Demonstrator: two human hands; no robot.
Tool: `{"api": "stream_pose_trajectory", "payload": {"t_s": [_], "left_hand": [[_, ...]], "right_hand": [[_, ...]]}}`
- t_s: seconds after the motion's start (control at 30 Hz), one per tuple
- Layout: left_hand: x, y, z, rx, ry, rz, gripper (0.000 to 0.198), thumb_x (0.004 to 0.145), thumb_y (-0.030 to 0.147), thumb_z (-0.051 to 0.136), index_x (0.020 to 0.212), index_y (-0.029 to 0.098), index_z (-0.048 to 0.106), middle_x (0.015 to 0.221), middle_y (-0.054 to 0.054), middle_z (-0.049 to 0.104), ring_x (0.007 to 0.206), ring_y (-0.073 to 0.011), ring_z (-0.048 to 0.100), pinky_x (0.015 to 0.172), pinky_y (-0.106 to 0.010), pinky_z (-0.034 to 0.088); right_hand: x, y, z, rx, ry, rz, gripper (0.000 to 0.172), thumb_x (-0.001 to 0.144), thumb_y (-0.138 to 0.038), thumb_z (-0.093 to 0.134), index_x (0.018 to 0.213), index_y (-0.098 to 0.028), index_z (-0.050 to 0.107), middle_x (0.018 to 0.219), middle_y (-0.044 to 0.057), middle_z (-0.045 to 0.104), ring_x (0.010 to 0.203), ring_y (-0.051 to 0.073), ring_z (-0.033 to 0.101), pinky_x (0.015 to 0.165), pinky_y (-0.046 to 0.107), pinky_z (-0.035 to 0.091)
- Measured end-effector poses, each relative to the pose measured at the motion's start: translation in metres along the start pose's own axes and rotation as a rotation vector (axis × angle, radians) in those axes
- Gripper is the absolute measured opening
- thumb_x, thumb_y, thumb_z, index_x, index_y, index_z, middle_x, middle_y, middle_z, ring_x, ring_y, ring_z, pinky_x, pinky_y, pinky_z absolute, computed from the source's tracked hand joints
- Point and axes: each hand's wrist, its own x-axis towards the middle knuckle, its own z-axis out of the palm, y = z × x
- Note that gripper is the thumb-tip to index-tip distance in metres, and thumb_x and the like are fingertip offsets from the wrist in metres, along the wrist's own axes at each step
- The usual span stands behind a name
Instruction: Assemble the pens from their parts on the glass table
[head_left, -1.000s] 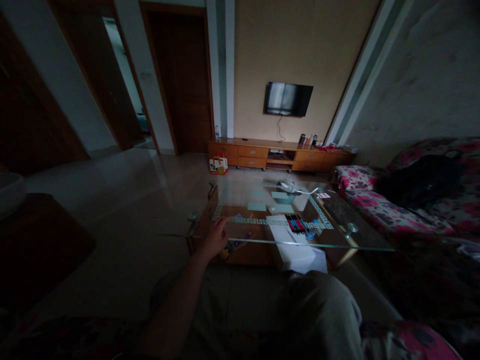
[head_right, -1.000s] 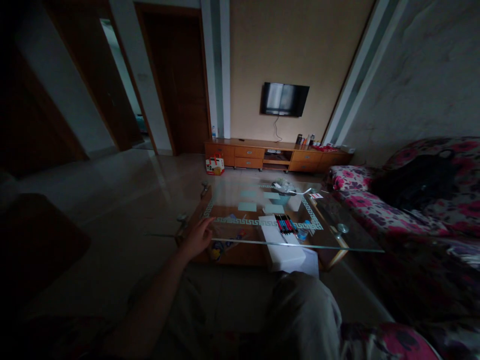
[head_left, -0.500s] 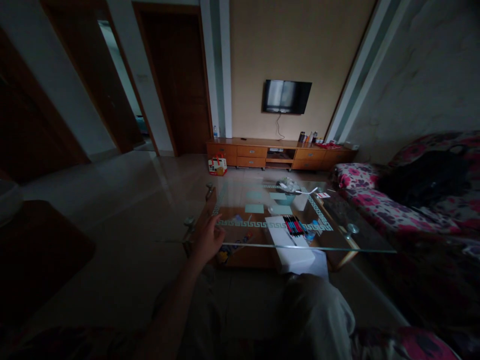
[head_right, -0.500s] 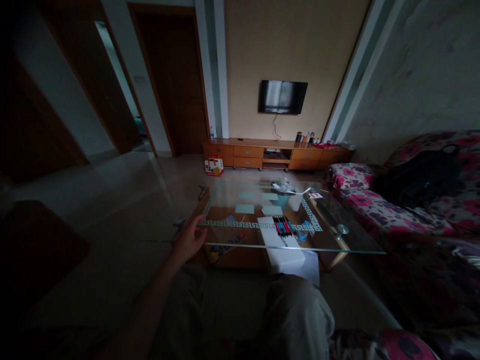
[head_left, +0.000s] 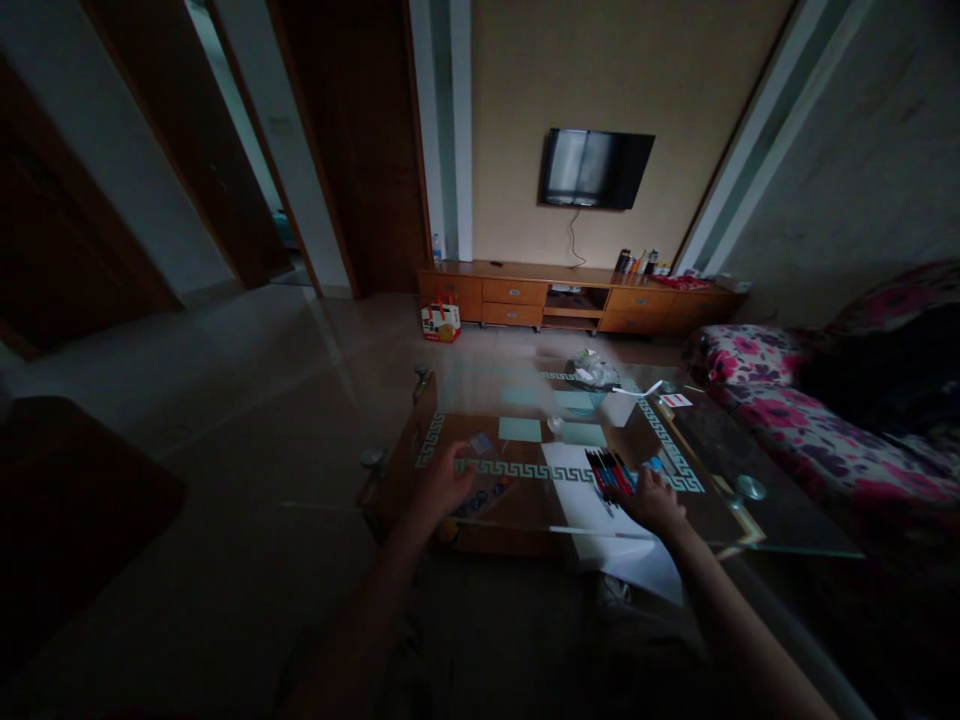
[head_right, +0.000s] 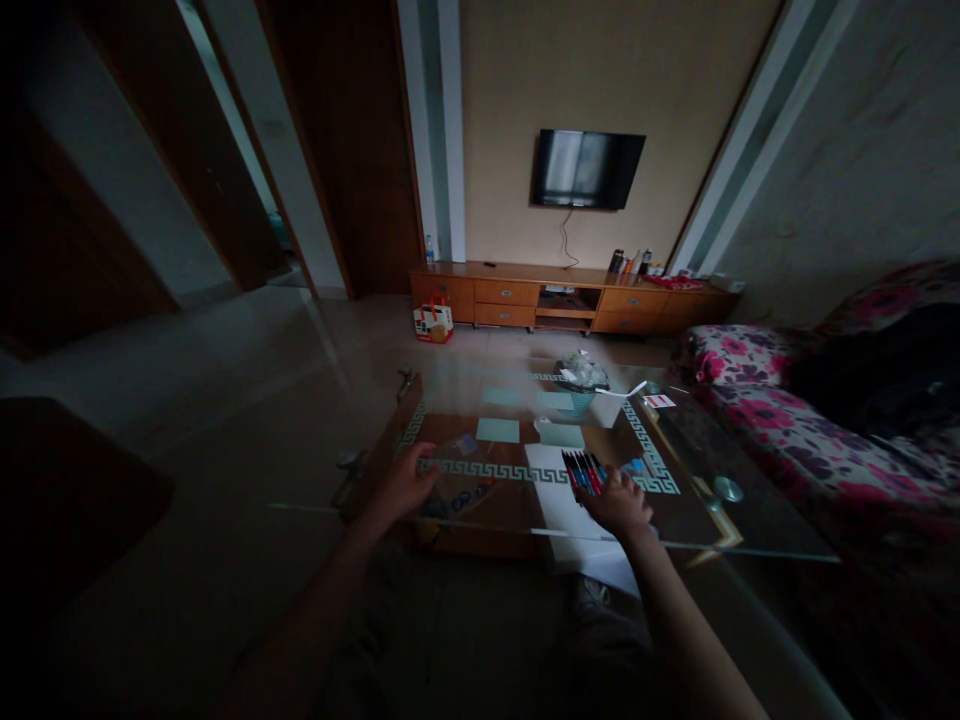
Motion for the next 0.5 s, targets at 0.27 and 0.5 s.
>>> {"api": "stream_pose_trajectory", "payload": {"t_s": [0.27, 0.5], "left_hand": [[0.021, -0.036, 0.022, 0.038, -0.035, -0.055, 0.031, 0.083, 0.016, 0.059, 0.114, 0.015, 0.059, 0.11, -0.011, 0.065, 0.102, -0.0207, 0.063, 0.09, -0.033, 0.048], [0.025, -0.025, 0.02, 0.059, -0.059, 0.068, 0.035, 0.085, 0.018, 0.055, 0.12, 0.02, 0.057, 0.12, -0.01, 0.06, 0.111, -0.0248, 0.058, 0.096, -0.039, 0.046]], "right_hand": [[0.062, -0.035, 0.052, -0.046, -0.067, 0.188, 0.091, 0.075, -0.069, 0.046, 0.142, -0.008, 0.035, 0.145, 0.03, 0.032, 0.136, 0.046, 0.028, 0.098, 0.061, 0.034], [0.081, -0.032, 0.052, -0.047, -0.053, 0.176, 0.089, 0.069, -0.06, 0.059, 0.136, -0.004, 0.043, 0.138, 0.034, 0.04, 0.13, 0.047, 0.038, 0.091, 0.06, 0.042]]}}
